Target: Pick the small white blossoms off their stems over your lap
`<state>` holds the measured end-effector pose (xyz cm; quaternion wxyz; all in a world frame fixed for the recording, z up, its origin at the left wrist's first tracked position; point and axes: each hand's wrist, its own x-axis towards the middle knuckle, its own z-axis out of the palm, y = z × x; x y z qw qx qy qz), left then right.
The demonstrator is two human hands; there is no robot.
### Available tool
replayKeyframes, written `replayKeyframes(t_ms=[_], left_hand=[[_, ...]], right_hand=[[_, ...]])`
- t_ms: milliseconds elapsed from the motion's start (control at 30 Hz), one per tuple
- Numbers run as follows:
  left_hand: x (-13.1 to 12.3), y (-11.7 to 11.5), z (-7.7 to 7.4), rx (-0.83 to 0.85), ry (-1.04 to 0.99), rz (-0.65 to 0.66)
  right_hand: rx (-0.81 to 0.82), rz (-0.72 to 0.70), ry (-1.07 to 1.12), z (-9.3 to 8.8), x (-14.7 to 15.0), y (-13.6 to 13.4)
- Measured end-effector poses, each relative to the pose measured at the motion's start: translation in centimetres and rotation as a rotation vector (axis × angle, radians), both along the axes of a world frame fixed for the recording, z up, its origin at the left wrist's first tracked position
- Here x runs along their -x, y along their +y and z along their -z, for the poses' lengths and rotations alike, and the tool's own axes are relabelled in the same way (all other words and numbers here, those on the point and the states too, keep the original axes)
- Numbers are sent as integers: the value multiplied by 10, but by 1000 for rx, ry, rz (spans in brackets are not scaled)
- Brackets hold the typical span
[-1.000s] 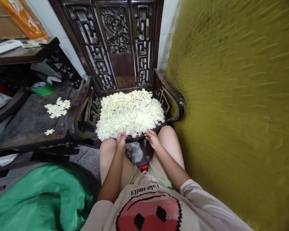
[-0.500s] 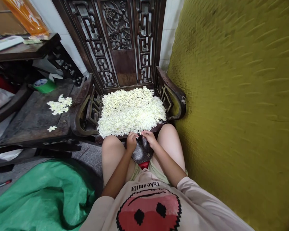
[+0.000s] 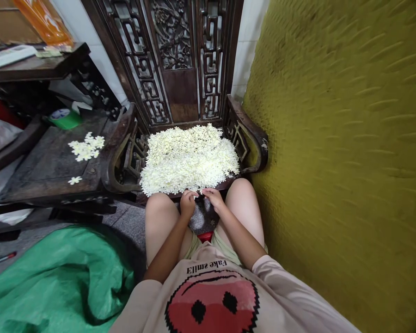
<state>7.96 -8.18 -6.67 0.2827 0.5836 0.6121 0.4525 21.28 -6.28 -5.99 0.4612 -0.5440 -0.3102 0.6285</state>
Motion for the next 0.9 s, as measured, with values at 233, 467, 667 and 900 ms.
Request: replayKeyframes(t_ms=[233, 467, 667, 900], left_hand=[[0, 5, 7, 44, -112, -9], [3, 7, 10, 142, -263, -25], [4, 6, 5, 186, -377, -65], [-3, 3, -3, 91, -273, -50]], right_hand=[[88, -47, 1, -5, 1, 0], [92, -60, 0, -2, 1, -1], [58, -64, 37, -1, 3, 0], [-19, -46, 47, -5, 5, -1]])
